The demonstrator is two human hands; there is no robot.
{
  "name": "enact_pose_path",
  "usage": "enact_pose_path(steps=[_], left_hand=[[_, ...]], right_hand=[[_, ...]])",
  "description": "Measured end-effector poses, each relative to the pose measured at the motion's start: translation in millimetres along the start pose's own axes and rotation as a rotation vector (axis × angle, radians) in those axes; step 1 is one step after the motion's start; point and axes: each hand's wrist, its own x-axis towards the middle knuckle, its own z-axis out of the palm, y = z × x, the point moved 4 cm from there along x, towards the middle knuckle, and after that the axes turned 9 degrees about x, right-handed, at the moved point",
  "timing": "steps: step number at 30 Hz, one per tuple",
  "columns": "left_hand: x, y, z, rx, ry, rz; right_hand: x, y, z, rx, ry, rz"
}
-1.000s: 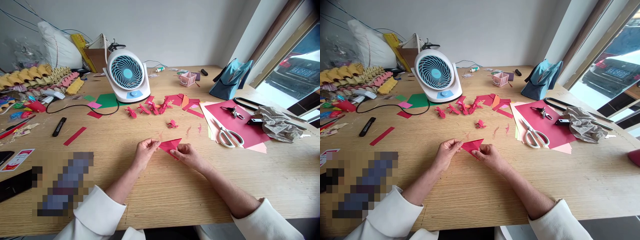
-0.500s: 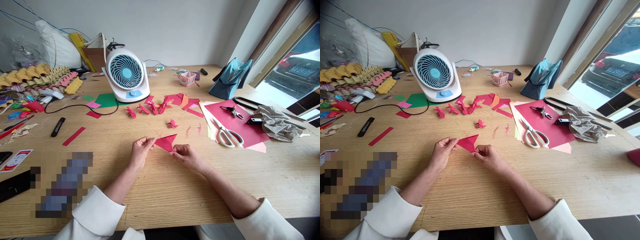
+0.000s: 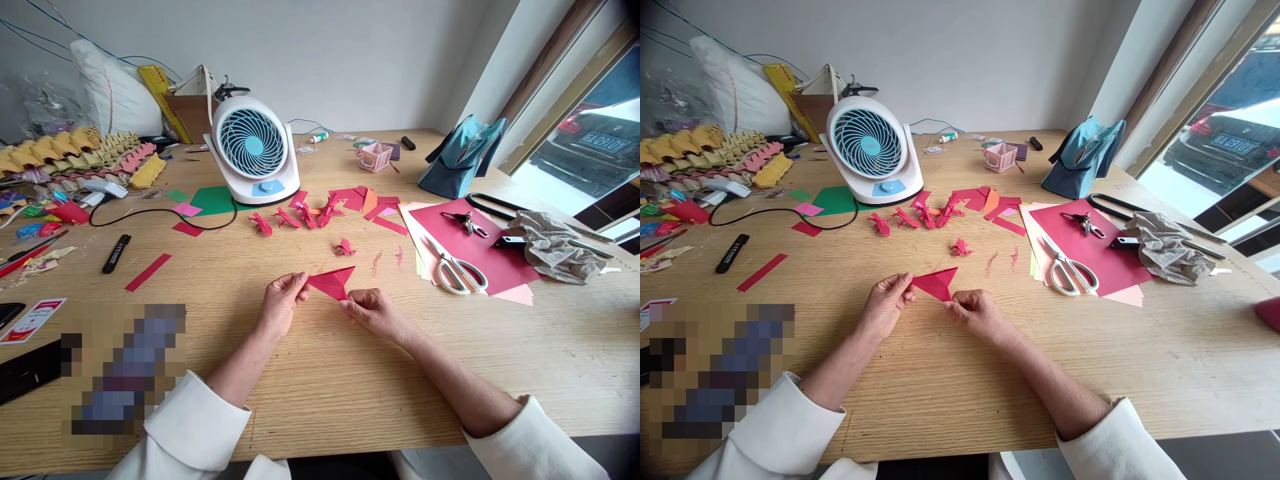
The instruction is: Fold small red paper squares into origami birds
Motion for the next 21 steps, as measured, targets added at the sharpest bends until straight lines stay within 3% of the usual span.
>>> enact_pose_path(steps=[7, 13, 21], left_hand=[[-2, 5, -0.9, 0.120, 0.030, 0.061], [-6, 2, 3.6, 0.238, -0.027, 0.110], [-6, 1, 4.6, 0.224, -0.041, 0.082]], right_hand=[[-2, -10, 1, -0.015, 0.019, -0.011], [-2, -8, 1, -0.014, 0.030, 0.000], [-1, -4, 1, -0.029, 0.038, -0.008]])
